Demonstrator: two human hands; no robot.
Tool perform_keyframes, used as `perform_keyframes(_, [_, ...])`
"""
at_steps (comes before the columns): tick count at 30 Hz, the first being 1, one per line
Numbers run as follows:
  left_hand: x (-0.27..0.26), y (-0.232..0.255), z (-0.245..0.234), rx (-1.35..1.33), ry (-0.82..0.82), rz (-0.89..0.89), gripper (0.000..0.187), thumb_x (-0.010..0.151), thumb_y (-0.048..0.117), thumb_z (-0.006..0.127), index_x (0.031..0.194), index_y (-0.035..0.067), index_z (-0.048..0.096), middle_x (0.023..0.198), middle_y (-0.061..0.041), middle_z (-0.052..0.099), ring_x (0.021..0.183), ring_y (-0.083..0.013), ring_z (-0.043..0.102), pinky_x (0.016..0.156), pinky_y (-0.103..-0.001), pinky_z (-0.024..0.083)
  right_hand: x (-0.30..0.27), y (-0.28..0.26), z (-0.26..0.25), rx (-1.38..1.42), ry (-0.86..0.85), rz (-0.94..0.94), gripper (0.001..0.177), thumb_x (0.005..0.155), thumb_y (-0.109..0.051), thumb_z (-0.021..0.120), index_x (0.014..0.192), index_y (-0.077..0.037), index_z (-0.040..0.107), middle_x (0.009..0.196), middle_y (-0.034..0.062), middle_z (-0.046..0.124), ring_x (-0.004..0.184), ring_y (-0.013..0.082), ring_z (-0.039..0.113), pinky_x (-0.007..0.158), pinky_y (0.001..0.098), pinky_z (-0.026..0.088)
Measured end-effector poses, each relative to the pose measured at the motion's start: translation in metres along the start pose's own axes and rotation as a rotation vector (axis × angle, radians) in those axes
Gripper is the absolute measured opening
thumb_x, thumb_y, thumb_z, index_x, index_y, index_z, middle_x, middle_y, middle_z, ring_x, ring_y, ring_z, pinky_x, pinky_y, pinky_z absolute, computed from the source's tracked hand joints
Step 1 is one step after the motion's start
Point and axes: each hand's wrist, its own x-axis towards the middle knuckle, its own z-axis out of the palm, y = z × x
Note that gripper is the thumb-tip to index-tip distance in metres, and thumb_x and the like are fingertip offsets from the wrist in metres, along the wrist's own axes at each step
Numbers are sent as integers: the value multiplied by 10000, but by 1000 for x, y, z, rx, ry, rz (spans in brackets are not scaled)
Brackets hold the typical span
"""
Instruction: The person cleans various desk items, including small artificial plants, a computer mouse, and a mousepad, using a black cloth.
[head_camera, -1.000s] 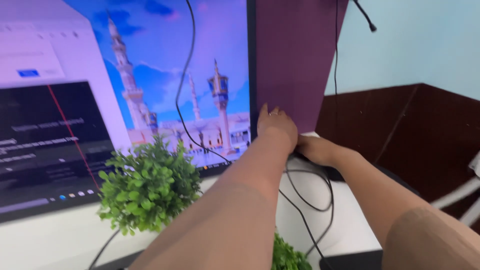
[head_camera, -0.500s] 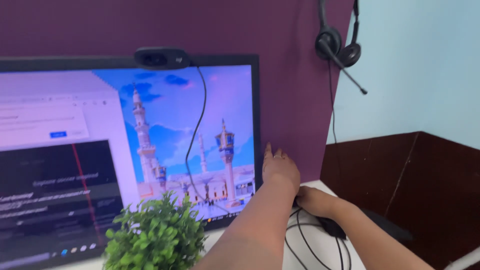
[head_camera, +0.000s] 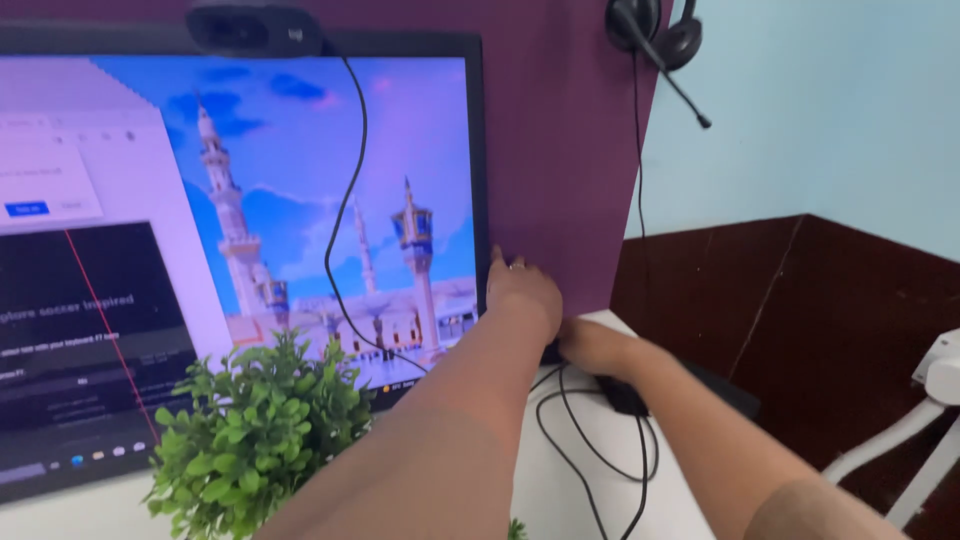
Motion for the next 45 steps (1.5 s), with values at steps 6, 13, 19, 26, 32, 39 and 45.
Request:
perform_keyframes(6, [5, -9, 10, 71, 38, 14, 511, 1037, 222, 471, 1516, 47, 500, 1561, -164, 490, 1495, -345, 379, 1266, -595, 75, 1, 61, -29, -315, 61, 212, 665, 859, -59, 548, 1516, -140, 474, 1463, 173, 566, 1328, 328, 574, 1126, 390, 435])
perform_keyframes(13, [-7, -4, -8, 83, -11, 16, 524, 1013, 228, 518, 1505, 47, 498, 1530, -171, 509, 1472, -355, 399, 1248, -602, 93, -15, -34, -13, -131, 7, 202, 601, 865, -27, 506, 1463, -89, 510, 1406, 195, 620, 1275, 350, 606, 1077, 426, 477])
perform_keyframes(19, [-6, -6, -5, 93, -49, 3, 537, 1015, 240, 524, 1520, 63, 482, 1538, -175, 501, 1474, -361, 405, 1259, -604, 91, -11, -38, -15, -74, 4, 3, 434, 948, -99, 506, 1369, -87, 612, 1393, 146, 649, 1301, 267, 597, 1112, 381, 439])
perform_keyframes(26, [-10, -6, -1, 126, -7, 55, 531, 1000, 225, 533, 1501, 52, 497, 1515, -174, 519, 1450, -358, 428, 1250, -593, 95, -19, -9, -24, 26, 62, 313, 590, 863, 33, 429, 1373, -128, 679, 1303, 155, 723, 1223, 306, 668, 1073, 403, 479])
perform_keyframes(32, [-1, -6, 10, 108, 15, 85, 502, 993, 209, 543, 1474, 66, 538, 1497, -148, 551, 1445, -340, 448, 1260, -599, 90, -31, -16, -15, -194, 156, 351, 713, 817, 46, 483, 1471, -233, 553, 1367, 148, 658, 1244, 319, 649, 1090, 390, 481])
perform_keyframes(39, [-9, 1, 1, -78, -105, 41, 533, 959, 216, 598, 1480, 110, 551, 1525, -158, 521, 1460, -341, 436, 1257, -644, 103, -41, -16, -26, 14, 5, 157, 685, 838, 9, 433, 1457, -245, 579, 1417, 99, 662, 1302, 250, 631, 1130, 354, 436])
perform_keyframes(45, [-12, -1, 12, -20, -99, 99, 602, 935, 161, 563, 1523, 71, 467, 1490, -159, 560, 1408, -347, 502, 1251, -643, 118, -37, -21, -32, -152, 21, 285, 608, 945, -101, 444, 1517, -293, 515, 1434, 103, 648, 1297, 267, 620, 1131, 375, 441])
